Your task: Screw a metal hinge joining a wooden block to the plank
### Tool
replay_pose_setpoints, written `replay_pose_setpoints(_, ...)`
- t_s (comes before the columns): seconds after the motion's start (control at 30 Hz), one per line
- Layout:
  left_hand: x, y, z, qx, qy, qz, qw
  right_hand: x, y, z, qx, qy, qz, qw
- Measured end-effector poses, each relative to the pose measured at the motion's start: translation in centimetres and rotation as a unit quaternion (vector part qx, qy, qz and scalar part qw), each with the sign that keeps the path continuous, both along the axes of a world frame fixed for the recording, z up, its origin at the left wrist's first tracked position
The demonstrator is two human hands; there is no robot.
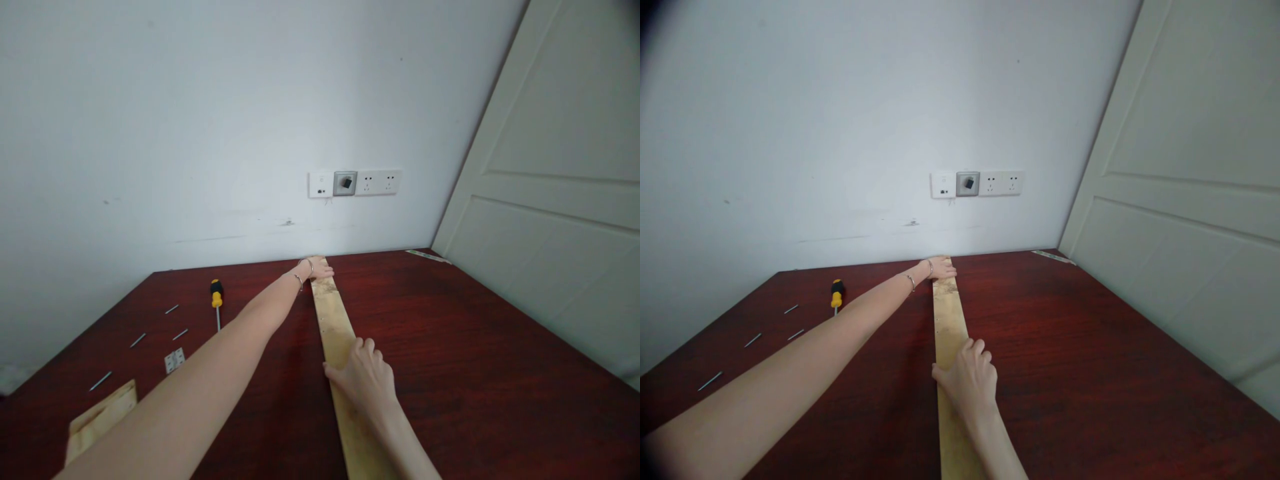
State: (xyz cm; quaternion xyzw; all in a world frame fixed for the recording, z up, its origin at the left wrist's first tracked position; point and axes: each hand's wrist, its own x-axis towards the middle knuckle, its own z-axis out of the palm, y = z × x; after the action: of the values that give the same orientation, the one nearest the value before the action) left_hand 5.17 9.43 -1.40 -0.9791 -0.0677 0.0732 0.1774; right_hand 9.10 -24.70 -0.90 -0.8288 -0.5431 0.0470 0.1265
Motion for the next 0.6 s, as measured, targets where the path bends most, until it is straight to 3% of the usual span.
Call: replay_pose_setpoints(0.6, 0.0, 1.8, -1.0, -0.048, -0.038, 0.022, 0.998, -0.5, 0.3, -0.3, 0.020, -0.017, -0.009, 1.000)
